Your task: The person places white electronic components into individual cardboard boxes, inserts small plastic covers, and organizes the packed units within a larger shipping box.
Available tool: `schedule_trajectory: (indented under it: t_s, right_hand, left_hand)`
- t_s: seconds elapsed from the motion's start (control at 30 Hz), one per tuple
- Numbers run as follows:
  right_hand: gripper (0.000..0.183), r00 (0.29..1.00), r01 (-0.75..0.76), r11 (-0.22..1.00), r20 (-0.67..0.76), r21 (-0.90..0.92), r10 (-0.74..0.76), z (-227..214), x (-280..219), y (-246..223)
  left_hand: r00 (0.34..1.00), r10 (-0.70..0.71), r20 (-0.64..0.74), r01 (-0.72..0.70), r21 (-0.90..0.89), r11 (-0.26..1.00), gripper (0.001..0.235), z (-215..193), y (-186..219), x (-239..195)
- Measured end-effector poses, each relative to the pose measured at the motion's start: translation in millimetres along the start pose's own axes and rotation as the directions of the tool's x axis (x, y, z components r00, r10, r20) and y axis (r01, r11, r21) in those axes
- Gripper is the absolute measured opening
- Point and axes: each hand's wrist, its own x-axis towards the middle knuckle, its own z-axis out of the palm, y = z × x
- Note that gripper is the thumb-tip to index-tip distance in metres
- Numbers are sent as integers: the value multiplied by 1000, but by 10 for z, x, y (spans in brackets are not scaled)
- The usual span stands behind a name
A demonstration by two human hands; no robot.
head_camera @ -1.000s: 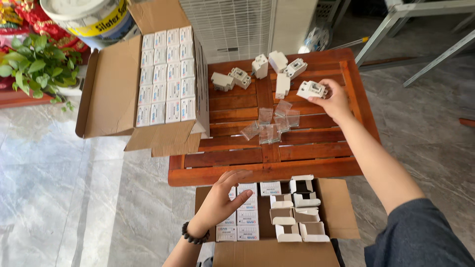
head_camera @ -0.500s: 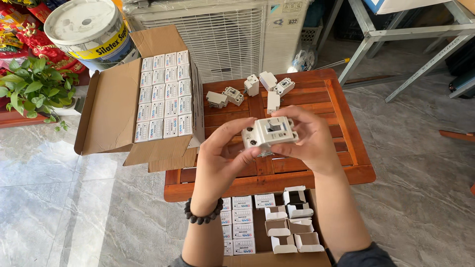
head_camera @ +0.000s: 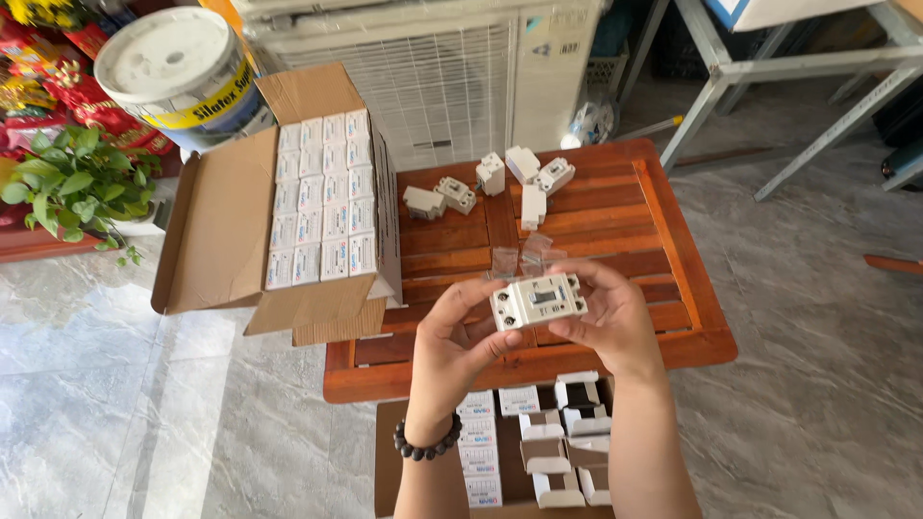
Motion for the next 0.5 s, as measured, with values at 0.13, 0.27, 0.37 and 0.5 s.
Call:
schedule_trajectory:
  t_s: [0.13, 0.27, 0.37, 0.5]
  right_hand:
    - [74, 999, -45, 999, -3, 1, 45, -110, 3, 63]
    - [73, 1000, -22, 999, 16, -30, 23, -145, -37, -74]
    - [72, 999, -18, 999, 27, -38, 19, -173, -45, -128]
    - [77, 999, -32, 999, 11, -11, 32, -283, -60, -86]
  left_hand:
    - [1000, -7, 3, 7, 75, 997, 56, -29, -56, 21]
    - [1000, -19, 11, 18, 83, 996, 56, 4, -75, 23]
    - [1000, -13, 25, 11, 87, 996, 56, 0, -96, 41]
    - [999, -8, 42, 6, 45, 999, 57, 3, -157, 38]
